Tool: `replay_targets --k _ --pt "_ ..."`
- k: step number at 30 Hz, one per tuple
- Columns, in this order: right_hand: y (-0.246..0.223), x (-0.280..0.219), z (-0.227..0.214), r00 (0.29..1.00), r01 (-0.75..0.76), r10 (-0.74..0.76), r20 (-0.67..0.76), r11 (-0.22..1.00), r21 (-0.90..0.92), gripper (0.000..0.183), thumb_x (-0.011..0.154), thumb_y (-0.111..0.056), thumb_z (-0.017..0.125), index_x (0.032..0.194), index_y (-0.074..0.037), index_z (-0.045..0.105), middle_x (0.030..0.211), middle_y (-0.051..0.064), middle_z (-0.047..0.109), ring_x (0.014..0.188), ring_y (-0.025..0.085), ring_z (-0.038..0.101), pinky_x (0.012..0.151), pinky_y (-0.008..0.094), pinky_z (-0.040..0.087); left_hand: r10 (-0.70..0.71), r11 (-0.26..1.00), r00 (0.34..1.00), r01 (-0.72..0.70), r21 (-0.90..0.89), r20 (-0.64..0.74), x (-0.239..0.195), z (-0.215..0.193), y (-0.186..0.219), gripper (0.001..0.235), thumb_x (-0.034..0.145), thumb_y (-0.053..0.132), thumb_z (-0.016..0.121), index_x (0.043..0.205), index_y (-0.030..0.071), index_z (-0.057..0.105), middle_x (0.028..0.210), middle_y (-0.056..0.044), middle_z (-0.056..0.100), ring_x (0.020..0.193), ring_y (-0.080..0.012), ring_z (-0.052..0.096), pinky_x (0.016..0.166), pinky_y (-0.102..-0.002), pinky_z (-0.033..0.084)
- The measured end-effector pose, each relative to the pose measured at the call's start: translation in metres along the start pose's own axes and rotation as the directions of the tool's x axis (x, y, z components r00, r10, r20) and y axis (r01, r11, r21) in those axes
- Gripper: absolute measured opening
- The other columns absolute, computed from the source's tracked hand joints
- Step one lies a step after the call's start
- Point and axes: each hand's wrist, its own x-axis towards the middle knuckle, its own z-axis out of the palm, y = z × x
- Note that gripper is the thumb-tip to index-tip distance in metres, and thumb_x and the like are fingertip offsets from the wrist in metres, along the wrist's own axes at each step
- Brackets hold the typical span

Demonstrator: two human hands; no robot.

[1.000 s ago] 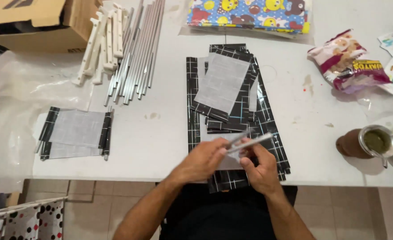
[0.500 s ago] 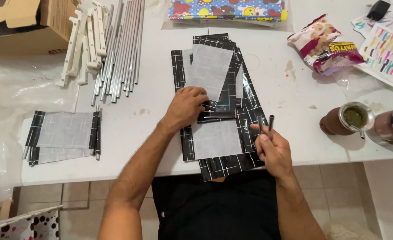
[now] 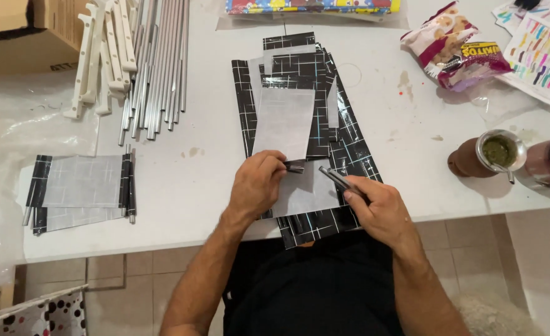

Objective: Assembling a portable organizer shelf by inserting metal support rods into the sleeves of fabric shelf liners.

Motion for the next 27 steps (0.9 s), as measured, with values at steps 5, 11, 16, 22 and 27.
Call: replay_targets --k 5,11,16,22,27 --pt "0.004 0.002 0.012 0.999 0.035 -0.035 0.022 0.999 -0.018 0.015 0.091 -0.016 0.073 0.105 -0.012 0.077 0.072 0.01 0.075 0.071 0.031 0.074 0.067 0.039 0.06 -0.128 0.984 0.992 0.125 -0.124 -0.011 -0.009 -0.012 0.021 0.005 0.094 0.015 0.07 0.091 0.016 0.066 0.102 0.002 0.074 0.101 -0.0199 0.072 0.095 -0.035 0.054" --pt "0.006 0.009 0.017 0.998 0.06 -0.061 0.032 0.998 0.027 0.016 0.091 -0.016 0.074 0.106 -0.012 0.078 0.078 0.01 0.078 0.077 0.031 0.077 0.07 0.041 0.061 -0.103 0.984 0.994 0.095 -0.151 -0.045 -0.003 -0.02 0.028 0.005 0.094 0.014 0.07 0.091 0.014 0.066 0.1 -0.001 0.073 0.096 -0.0223 0.072 0.09 -0.036 0.056" --pt "0.005 0.009 0.012 0.998 0.056 -0.057 0.031 0.998 0.027 0.016 0.091 -0.015 0.074 0.106 -0.014 0.079 0.082 0.008 0.08 0.08 0.03 0.077 0.071 0.039 0.062 -0.12 0.979 0.992 0.111 -0.172 -0.045 -0.006 -0.014 0.026 0.005 0.095 0.014 0.069 0.092 0.013 0.066 0.101 -0.001 0.073 0.096 -0.0222 0.072 0.088 -0.035 0.057" --pt "-0.009 0.015 -0.004 0.994 0.087 -0.078 0.073 0.988 -0.131 0.012 0.088 -0.014 0.078 0.099 -0.012 0.08 0.08 0.007 0.079 0.079 0.031 0.076 0.071 0.039 0.061 -0.001 0.999 0.999 -0.001 -0.038 -0.055 -0.01 -0.002 0.02 0.005 0.095 0.013 0.071 0.092 0.013 0.067 0.099 0.0 0.072 0.096 -0.021 0.071 0.092 -0.037 0.056" --pt "-0.014 0.022 -0.009 0.977 0.163 -0.115 0.178 0.946 -0.281 0.011 0.088 -0.019 0.078 0.097 -0.014 0.078 0.081 0.006 0.078 0.082 0.03 0.075 0.074 0.041 0.061 0.206 0.973 0.979 -0.206 0.101 0.013 -0.011 0.014 0.024 0.01 0.104 0.024 0.06 0.101 0.017 0.066 0.1 0.0 0.07 0.097 -0.0204 0.071 0.099 -0.04 0.053"
